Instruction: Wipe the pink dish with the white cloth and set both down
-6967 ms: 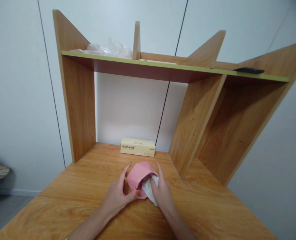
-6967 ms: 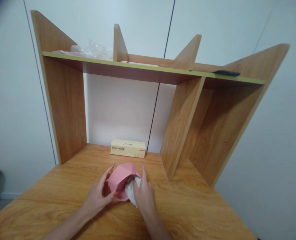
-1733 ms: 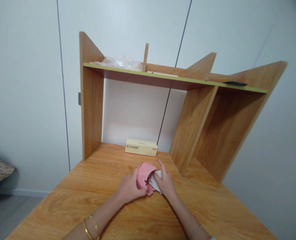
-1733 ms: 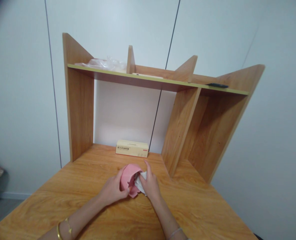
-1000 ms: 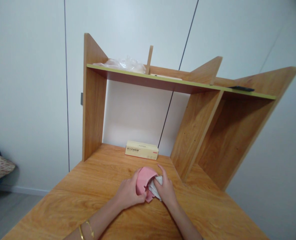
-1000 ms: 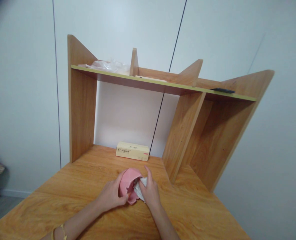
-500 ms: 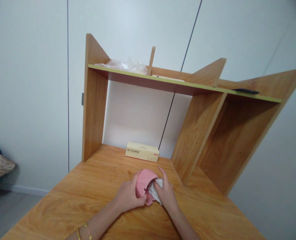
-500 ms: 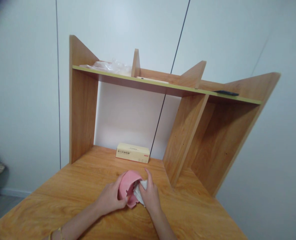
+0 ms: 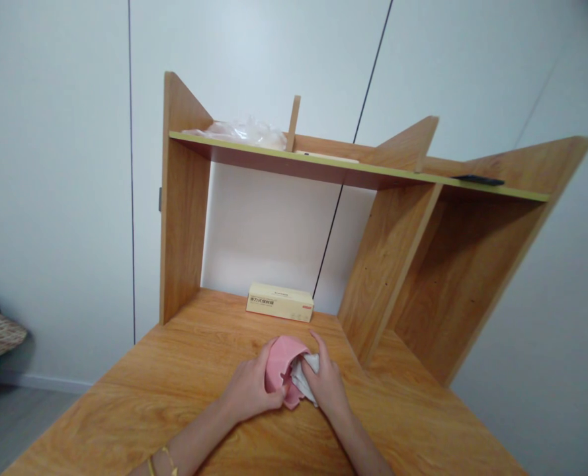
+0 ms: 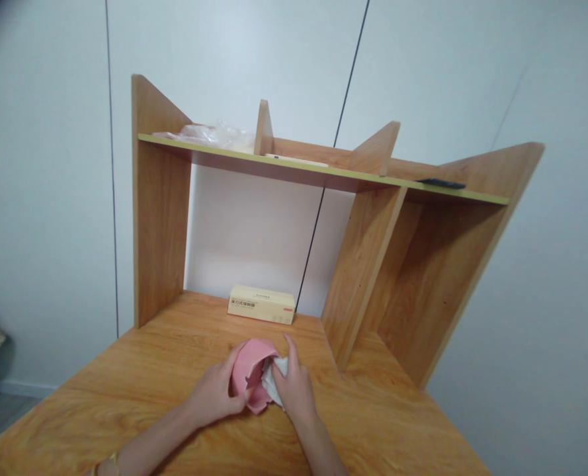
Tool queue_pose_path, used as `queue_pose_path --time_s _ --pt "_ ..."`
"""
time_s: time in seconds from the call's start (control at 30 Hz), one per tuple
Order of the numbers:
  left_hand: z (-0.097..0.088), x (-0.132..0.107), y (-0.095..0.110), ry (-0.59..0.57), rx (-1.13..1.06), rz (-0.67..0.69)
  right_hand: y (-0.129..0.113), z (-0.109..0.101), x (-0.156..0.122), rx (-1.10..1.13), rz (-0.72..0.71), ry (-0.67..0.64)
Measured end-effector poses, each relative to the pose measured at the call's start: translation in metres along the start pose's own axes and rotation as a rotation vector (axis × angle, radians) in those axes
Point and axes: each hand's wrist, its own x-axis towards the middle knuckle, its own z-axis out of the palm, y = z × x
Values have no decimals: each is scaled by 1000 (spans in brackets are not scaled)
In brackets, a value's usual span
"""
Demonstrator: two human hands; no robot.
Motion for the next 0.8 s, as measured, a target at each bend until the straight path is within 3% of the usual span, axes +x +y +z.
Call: queue_pose_path --time_s 0.8 --pt "5 2 -13 9 14 57 2 2 2 -24 -38 18"
